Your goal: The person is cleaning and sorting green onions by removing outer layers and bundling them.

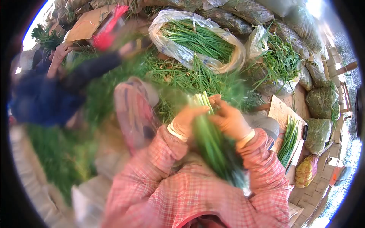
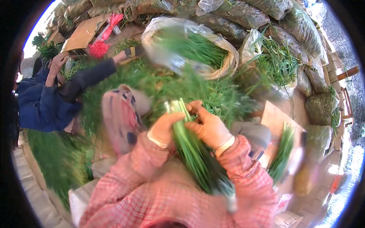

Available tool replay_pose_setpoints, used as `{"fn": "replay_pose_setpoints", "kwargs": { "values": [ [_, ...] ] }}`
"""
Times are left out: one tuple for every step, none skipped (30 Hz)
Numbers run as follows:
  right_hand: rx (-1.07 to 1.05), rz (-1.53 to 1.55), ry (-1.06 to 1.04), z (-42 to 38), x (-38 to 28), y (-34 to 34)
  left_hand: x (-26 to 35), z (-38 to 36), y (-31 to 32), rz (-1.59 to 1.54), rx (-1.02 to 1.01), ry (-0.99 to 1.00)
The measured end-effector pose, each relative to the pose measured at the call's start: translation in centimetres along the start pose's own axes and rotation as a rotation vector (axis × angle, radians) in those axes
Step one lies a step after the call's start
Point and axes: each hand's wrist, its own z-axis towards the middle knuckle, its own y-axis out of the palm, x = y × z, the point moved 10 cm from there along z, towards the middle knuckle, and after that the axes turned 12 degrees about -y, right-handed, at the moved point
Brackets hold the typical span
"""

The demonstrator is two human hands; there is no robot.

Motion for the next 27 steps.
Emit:
{"fn": "replay_pose_setpoints", "kwargs": {
  "values": [
    [-0.043,0.051,0.057,-0.1,-0.2,-0.1,-0.7,0.2,-0.4,-0.062,-0.011,-0.046],
    [-0.082,0.103,0.113,-0.1,-0.3,-0.2,-1.4,0.4,-0.9,-0.122,-0.023,-0.094],
    [-0.118,0.157,0.169,0.0,-0.1,-0.4,-2.0,0.7,-1.1,-0.179,-0.035,-0.144],
    [-0.086,-0.174,-0.104,1.3,-1.5,-2.2,-1.4,0.8,-1.2,-0.142,-0.019,-0.091],
    [-0.004,-0.318,-0.176,2.6,-1.8,-3.9,-1.1,0.8,-1.1,-0.105,0.0,-0.044],
    [0.149,-0.38,-0.409,3.6,-4.0,-5.8,-1.0,0.8,-0.9,-0.068,0.019,-0.006],
    [0.154,-0.424,-0.488,4.7,-7.3,-6.4,-1.1,0.5,-0.7,-0.052,0.058,0.002],
    [0.048,-0.402,-0.775,5.4,-10.2,-5.5,-1.0,0.2,0.0,-0.086,0.054,0.017],
    [-0.028,-0.292,-0.748,6.6,-11.6,-4.5,-0.7,-0.1,0.8,-0.122,0.05,0.028],
    [-0.128,-0.288,-0.753,7.3,-11.9,-2.8,-0.7,-0.2,1.1,-0.159,0.045,0.042],
    [-0.334,-0.23,-0.676,8.0,-9.9,0.0,-0.9,-0.3,0.8,-0.097,0.06,0.026],
    [-0.397,-0.263,-0.662,7.6,-8.3,2.5,-0.9,-0.5,0.3,-0.034,0.073,0.015],
    [-0.46,-0.297,-0.648,7.1,-6.6,4.9,-1.1,-1.1,-4.9,-0.005,0.469,0.072],
    [-0.422,-0.279,-0.683,6.8,-5.7,5.6,-1.7,-0.4,-4.8,0.028,0.32,0.089],
    [-0.424,-0.243,-0.668,6.1,-4.8,5.8,-1.9,-0.3,-3.5,0.058,0.172,0.114],
    [-0.426,-0.206,-0.658,5.6,-4.2,5.8,-2.0,-0.5,-1.9,0.088,0.026,0.141],
    [-0.397,-0.17,-0.628,5.4,-3.5,5.5,-3.8,-0.5,-2.3,-0.05,0.106,0.068],
    [-0.365,-0.137,-0.601,5.1,-3.1,5.0,-3.7,-0.6,-2.0,-0.067,0.178,0.074],
    [-0.33,-0.111,-0.576,4.9,-2.7,4.2,-3.4,-0.6,-1.5,-0.081,0.244,0.082],
    [-0.208,-0.123,-0.636,4.5,-3.1,2.0,-3.0,-0.4,-1.3,-0.094,0.306,0.095],
    [-0.089,-0.136,-0.699,3.9,-3.6,-0.9,-1.2,0.6,-3.2,0.043,0.272,0.116],
    [0.017,-0.043,-0.79,3.3,-3.1,-4.6,1.6,0.9,-5.6,0.18,0.24,0.143],
    [0.173,-0.003,-0.712,1.7,-2.7,-9.0,4.7,-0.6,-6.5,0.181,0.348,0.23],
    [0.331,0.051,-0.632,-0.2,-2.2,-13.3,8.0,-2.8,-7.4,0.181,0.455,0.33],
    [0.484,0.115,-0.557,-2.5,-1.6,-17.5,11.7,-5.0,-9.0,0.316,0.511,0.446],
    [0.631,0.24,-0.518,-5.5,-1.0,-19.8,14.5,-7.2,-10.3,0.321,0.533,0.531],
    [0.746,0.406,-0.509,-7.9,0.9,-21.3,17.2,-9.5,-11.6,0.329,0.556,0.616]
  ]
}}
